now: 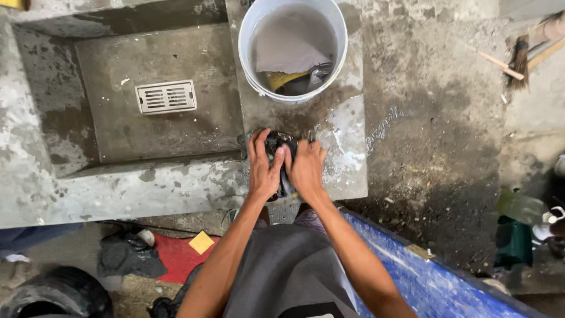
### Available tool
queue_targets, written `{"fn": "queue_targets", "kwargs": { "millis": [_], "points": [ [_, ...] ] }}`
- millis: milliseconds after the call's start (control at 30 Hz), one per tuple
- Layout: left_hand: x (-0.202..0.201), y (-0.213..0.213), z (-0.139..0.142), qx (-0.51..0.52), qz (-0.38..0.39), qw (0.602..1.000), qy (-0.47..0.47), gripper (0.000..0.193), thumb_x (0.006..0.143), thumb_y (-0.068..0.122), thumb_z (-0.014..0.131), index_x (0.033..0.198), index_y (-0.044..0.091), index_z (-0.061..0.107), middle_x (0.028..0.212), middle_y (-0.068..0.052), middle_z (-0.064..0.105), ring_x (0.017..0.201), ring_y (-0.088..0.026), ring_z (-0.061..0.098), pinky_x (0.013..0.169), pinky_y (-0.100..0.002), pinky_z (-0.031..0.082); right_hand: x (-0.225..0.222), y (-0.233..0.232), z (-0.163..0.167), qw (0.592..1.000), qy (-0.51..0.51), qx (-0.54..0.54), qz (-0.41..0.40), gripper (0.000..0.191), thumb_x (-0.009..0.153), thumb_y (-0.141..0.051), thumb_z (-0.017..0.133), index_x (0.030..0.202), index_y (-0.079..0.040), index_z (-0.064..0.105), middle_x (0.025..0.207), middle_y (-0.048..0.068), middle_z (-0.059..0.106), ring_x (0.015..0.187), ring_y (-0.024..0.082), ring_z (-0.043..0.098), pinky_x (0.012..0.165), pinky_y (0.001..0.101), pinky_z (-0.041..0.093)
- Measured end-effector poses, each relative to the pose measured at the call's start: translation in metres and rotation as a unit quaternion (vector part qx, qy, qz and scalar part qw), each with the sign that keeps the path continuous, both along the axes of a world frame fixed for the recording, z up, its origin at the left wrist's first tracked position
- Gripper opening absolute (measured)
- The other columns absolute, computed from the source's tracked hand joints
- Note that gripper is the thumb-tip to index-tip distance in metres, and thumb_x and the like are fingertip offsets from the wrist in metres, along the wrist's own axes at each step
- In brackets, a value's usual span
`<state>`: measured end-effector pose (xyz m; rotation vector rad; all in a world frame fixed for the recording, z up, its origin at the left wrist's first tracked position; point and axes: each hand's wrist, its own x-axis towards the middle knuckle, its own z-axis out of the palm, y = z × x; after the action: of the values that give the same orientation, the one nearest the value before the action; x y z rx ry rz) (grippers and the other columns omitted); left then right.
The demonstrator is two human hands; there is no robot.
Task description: The person scrubs a small dark metal part with a sponge at a concrete washbasin, repeatedly rinsing it in a bucket of water and wiping it on the basin edge. The person turns the part over to clean different sides and continues scrubbing until the end of the clip.
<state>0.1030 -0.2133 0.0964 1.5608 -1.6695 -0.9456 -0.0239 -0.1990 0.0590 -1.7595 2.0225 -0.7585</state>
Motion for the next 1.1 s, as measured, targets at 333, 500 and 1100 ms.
{"fn": "queue_targets", "kwargs": {
  "millis": [333,500,1100],
  "points": [
    [-0.005,-0.013,-0.026,-0.028,0.134,0.987,0.084,0.069,0.062,-0.017,0.063,0.121,0.019,0.073,0.144,-0.015,0.049,0.137,-0.036,0.051,0.115,-0.040,0.041,-0.065,-0.001,0.025,0.961,-0.224,0.149,-0.064,0.043,0.103,-0.037,0.057,0.110,0.005,0.053,0.088,0.030,0.067,0.084,0.050,0.063,0.079,0.0511,0.050],
    [-0.008,-0.033,-0.035,-0.033,0.242,0.961,0.127,0.073,0.060,-0.018,0.053,0.120,0.020,0.073,0.145,-0.013,0.042,0.134,-0.033,0.052,0.113,-0.038,0.043,-0.042,0.004,0.034,0.962,-0.234,0.129,-0.059,0.043,0.102,-0.037,0.058,0.117,0.004,0.056,0.091,0.031,0.069,0.086,0.048,0.067,0.076,0.0500,0.051],
    [-0.017,-0.045,-0.035,-0.031,0.249,0.967,0.041,0.057,0.073,-0.012,0.064,0.121,0.019,0.065,0.145,-0.020,0.042,0.138,-0.040,0.044,0.115,-0.045,0.036,0.014,0.018,0.011,0.999,0.025,0.043,-0.012,0.039,0.099,-0.033,0.070,0.096,0.004,0.061,0.092,0.022,0.065,0.095,0.042,0.052,0.083,0.0533,0.035]
  ]
}}
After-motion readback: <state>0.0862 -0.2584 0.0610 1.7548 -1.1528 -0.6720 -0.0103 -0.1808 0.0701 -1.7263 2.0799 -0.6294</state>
